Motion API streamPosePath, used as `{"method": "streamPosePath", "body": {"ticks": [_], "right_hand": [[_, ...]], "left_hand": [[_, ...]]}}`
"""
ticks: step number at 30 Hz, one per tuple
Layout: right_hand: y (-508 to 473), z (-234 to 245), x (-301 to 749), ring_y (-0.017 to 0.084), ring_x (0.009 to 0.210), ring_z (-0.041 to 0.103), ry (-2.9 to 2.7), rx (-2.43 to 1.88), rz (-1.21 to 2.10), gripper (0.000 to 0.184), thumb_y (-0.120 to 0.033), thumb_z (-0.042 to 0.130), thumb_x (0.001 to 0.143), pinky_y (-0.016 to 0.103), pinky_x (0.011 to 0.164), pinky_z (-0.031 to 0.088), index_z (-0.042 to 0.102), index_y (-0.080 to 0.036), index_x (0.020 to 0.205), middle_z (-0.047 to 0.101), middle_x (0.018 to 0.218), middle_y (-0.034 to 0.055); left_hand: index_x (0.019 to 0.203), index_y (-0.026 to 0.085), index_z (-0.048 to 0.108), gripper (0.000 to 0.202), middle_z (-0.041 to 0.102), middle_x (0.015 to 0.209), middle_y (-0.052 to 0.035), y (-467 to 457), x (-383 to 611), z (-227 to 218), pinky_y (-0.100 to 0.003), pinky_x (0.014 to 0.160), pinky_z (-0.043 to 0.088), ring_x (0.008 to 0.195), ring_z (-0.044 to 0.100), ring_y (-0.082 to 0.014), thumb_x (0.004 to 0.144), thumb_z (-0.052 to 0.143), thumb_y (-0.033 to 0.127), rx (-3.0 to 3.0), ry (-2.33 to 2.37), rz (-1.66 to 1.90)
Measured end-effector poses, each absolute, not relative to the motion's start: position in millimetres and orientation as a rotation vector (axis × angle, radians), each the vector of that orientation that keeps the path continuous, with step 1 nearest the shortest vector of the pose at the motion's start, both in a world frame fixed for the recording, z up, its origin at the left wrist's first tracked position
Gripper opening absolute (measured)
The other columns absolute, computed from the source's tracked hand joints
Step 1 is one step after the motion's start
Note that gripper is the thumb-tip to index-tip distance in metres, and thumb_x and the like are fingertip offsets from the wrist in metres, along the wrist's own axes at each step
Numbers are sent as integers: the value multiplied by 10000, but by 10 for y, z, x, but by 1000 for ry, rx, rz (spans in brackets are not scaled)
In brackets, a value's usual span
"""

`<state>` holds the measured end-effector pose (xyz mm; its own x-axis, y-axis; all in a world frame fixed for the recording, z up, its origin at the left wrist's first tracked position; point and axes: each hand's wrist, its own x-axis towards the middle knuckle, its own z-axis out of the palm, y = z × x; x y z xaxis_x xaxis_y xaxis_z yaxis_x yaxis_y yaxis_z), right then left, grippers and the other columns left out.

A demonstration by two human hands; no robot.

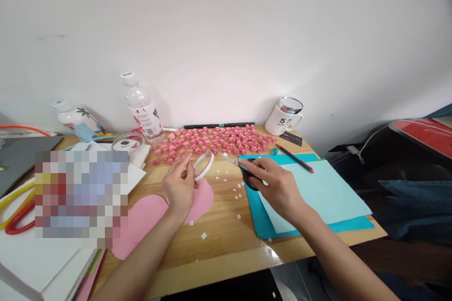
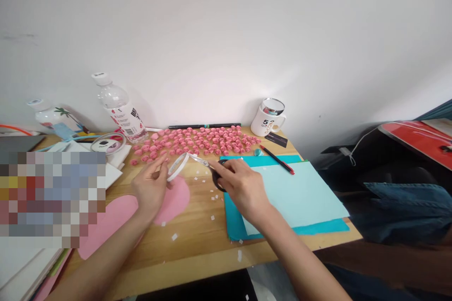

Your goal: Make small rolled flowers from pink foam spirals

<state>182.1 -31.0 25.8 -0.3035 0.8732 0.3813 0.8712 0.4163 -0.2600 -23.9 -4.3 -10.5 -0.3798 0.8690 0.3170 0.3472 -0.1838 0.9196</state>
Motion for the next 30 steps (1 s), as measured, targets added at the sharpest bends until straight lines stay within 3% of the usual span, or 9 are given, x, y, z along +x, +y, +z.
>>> {"method": "streamPosePath", "body": {"ticks": [3,8,13,16,20,25,30], "right_hand": [[-285,324,2035,191,874,576,-2307,-1614,48,371,-125,512,787,264,616,450,561,-279,1121,616,949,38],[-216,195,2292,198,866,565,-2543,-1726,204,363,-59,504,741,272,640,432,587,-259,1032,612,911,48],[-144,155,2303,194,813,559,-2653,-1695,210,445,6,422,762,282,661,395,572,-239,1102,600,867,72],[-110,212,2252,213,828,553,-2694,-1745,95,462,55,418,732,298,667,374,602,-221,1053,601,854,85],[-53,263,2240,222,819,554,-2800,-1740,59,464,85,434,690,287,638,357,625,-212,991,609,832,87],[68,222,2171,193,736,570,-2617,-1762,210,217,-30,491,744,265,604,377,657,-164,784,598,776,83],[167,61,2009,136,681,572,-2395,-1645,666,99,-143,554,761,256,643,432,644,-170,792,589,874,51]], "left_hand": [[971,186,673,243,661,906,-45,-63,-224,-139,-193,376,455,395,534,-54,803,506,237,1514,1629,1520],[902,216,698,214,685,843,-35,-86,-192,-219,-243,600,514,632,633,-134,783,521,193,1786,1544,1360],[898,201,702,211,689,787,-32,-84,-174,-198,-238,535,493,521,598,-114,761,542,210,1697,1433,1228],[886,175,702,209,691,728,-36,-72,-162,-156,-228,481,485,486,582,-113,743,564,242,1497,1367,1196],[860,145,701,211,689,633,-27,-43,-157,-107,-253,561,531,539,624,-141,699,613,250,1262,1303,1174],[846,139,696,218,721,763,-52,-27,-155,-73,-286,660,552,653,666,-169,681,646,272,1162,1235,1167],[867,147,696,231,723,811,-57,-34,-153,-80,-303,697,554,692,674,-176,693,642,289,1154,1222,1174]]}}
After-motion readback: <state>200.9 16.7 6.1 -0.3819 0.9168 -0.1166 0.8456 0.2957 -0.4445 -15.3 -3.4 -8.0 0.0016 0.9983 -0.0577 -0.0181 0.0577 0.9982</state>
